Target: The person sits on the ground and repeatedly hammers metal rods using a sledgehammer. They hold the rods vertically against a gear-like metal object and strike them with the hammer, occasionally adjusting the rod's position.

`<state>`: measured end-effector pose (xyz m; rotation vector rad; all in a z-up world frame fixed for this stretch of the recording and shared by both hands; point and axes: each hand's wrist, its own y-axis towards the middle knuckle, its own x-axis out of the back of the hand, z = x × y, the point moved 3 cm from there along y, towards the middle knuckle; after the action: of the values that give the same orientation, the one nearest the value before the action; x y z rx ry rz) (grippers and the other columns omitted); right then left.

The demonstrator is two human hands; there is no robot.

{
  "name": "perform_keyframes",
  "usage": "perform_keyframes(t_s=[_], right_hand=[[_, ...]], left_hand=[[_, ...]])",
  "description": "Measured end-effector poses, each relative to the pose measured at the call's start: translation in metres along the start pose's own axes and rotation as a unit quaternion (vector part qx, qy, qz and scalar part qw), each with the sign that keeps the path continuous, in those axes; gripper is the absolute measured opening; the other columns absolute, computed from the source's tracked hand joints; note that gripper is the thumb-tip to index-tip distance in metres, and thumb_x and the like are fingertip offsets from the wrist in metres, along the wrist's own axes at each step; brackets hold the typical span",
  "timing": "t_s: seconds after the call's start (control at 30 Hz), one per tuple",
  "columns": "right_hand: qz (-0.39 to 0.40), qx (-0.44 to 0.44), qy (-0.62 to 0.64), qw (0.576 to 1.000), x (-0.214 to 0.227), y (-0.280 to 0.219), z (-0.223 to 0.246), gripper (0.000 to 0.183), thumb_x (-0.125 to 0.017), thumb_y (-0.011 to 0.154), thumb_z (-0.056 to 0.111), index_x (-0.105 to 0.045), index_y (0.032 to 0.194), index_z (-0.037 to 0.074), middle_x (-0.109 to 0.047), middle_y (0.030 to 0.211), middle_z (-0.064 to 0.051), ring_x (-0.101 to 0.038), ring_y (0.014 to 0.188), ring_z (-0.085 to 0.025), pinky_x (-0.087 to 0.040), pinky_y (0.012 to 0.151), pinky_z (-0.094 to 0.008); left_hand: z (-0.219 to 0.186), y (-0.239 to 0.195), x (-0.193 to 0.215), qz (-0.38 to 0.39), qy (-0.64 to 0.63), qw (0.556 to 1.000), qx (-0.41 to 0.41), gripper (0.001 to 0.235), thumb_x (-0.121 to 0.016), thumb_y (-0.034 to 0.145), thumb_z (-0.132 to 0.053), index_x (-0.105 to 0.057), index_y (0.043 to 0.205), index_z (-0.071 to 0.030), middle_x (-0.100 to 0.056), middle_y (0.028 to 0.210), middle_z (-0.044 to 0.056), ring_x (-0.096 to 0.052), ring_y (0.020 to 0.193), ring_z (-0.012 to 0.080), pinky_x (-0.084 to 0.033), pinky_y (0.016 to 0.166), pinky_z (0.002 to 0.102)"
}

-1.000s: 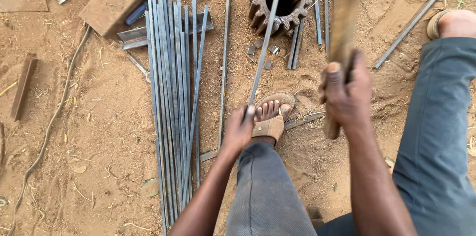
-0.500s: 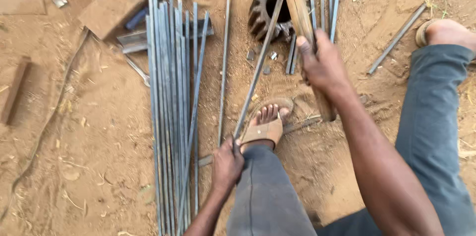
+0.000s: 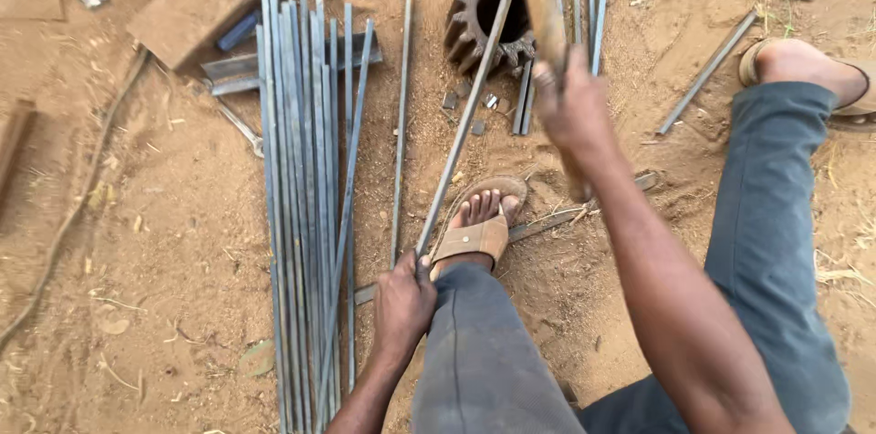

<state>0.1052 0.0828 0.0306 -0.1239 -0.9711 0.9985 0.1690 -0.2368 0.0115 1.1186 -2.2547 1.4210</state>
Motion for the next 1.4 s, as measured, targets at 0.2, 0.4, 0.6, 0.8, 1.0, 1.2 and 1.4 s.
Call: perform_keyframes(t_s=[0.2,0.4,0.6,0.8,1.0,1.2,1.4], right_hand=[[-0.022,-0.094,0.087,0.992,0.017,-0.025,-0.007,0.023,-0.047,0.109,0.03,-0.052,0.115,0.009,-0.058,0.076,-0.005,-0.055,0.053,-0.015,-0.053,0.041,-0.031],[0.024,-0.139,0.02,0.99,0.007,-0.048,-0.027,0.028,-0.045,0.108,0.035,-0.046,0.116,0.009,-0.063,0.078,-0.009,-0.058,0.053,-0.018,-0.052,0.041,-0.035],[0.02,-0.135,0.013,0.991,0.004,-0.043,-0.044,0.028,-0.046,0.107,0.035,-0.045,0.117,0.008,-0.066,0.079,-0.012,-0.062,0.057,-0.022,-0.057,0.047,-0.037],[-0.003,-0.093,0.007,0.996,-0.01,-0.031,-0.07,0.031,-0.05,0.107,0.033,-0.044,0.115,0.003,-0.067,0.08,-0.013,-0.067,0.059,-0.022,-0.062,0.049,-0.038],[0.002,-0.09,0.018,0.996,-0.011,-0.032,-0.071,0.03,-0.05,0.107,0.032,-0.044,0.114,0.003,-0.067,0.079,-0.013,-0.067,0.059,-0.023,-0.061,0.048,-0.04],[-0.01,-0.065,-0.001,0.998,-0.009,-0.034,-0.065,0.03,-0.051,0.106,0.031,-0.044,0.112,0.002,-0.067,0.078,-0.014,-0.067,0.06,-0.025,-0.06,0.048,-0.04],[0.005,-0.103,0.019,0.994,-0.01,-0.037,-0.062,0.03,-0.05,0.106,0.03,-0.042,0.114,0.003,-0.067,0.078,-0.015,-0.068,0.059,-0.026,-0.06,0.046,-0.041]], left_hand=[[-0.011,0.059,-0.028,-0.035,-0.107,0.976,-0.185,0.022,-0.058,0.098,-0.02,-0.066,0.099,0.001,-0.065,0.073,0.028,-0.067,0.064,0.0442,-0.051,0.057,0.053],[-0.113,0.154,-0.046,0.189,-0.377,0.907,-0.01,0.022,-0.049,0.106,-0.021,-0.059,0.096,-0.003,-0.06,0.069,0.007,-0.056,0.055,0.0169,-0.045,0.047,0.036],[-0.22,0.154,-0.001,0.251,-0.539,0.804,0.008,0.039,-0.034,0.111,-0.024,-0.064,0.103,-0.002,-0.061,0.068,0.004,-0.055,0.055,0.0119,-0.052,0.049,0.029],[-0.263,0.145,0.032,0.262,-0.586,0.763,-0.067,0.047,-0.031,0.112,-0.03,-0.067,0.106,0.0,-0.066,0.072,0.006,-0.06,0.056,0.0132,-0.052,0.051,0.026],[-0.276,0.148,0.042,0.279,-0.615,0.731,-0.097,0.039,-0.041,0.108,-0.029,-0.068,0.104,-0.001,-0.07,0.077,0.01,-0.065,0.062,0.0158,-0.057,0.055,0.027],[-0.279,0.165,0.017,0.228,-0.663,0.707,-0.088,0.053,-0.075,0.083,-0.051,-0.065,0.094,0.0,-0.066,0.071,0.007,-0.064,0.058,0.014,-0.058,0.051,0.028],[-0.283,0.168,0.015,0.194,-0.676,0.707,-0.073,0.071,-0.08,0.06,-0.067,-0.059,0.089,-0.006,-0.061,0.065,0.002,-0.064,0.057,0.0117,-0.06,0.05,0.027]])
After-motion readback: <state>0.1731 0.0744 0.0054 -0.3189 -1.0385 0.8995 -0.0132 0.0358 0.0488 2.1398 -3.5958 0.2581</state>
